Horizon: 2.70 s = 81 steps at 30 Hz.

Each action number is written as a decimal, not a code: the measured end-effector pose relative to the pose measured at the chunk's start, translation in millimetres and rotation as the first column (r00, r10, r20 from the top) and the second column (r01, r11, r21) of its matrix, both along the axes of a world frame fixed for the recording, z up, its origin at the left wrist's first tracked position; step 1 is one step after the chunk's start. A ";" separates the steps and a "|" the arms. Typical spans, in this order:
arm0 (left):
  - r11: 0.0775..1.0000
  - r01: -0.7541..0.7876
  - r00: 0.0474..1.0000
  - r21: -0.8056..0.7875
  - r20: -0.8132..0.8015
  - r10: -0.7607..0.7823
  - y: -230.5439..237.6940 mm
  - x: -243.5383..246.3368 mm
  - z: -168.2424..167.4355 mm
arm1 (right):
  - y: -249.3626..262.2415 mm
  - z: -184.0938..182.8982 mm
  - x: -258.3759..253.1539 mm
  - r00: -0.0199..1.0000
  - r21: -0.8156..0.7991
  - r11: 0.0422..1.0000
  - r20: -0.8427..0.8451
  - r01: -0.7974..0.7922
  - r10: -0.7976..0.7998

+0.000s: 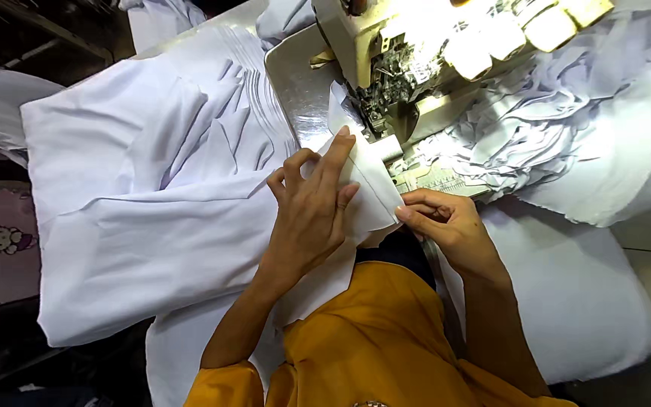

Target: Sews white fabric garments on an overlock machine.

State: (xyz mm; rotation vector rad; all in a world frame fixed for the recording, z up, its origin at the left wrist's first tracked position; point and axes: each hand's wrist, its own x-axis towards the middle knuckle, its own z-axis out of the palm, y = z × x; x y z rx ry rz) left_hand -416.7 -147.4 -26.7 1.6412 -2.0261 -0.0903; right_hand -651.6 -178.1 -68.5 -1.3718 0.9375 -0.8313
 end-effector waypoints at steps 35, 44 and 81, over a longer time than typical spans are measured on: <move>0.974 -0.226 0.974 -0.009 0.012 0.226 -17.4 -55.0 -14.9 | 15.6 -8.1 -8.1 0.991 -0.082 0.988 0.010 0.134 -0.133; 0.970 -0.243 0.966 0.008 0.092 0.241 -18.7 -60.2 -15.4 | 9.5 -14.7 -6.6 0.987 -0.067 0.985 -0.005 0.161 -0.161; 0.992 -0.072 0.997 -0.106 -0.035 0.069 10.9 -69.1 -34.6 | 25.8 27.6 4.5 0.972 -0.237 0.944 0.001 0.230 -0.237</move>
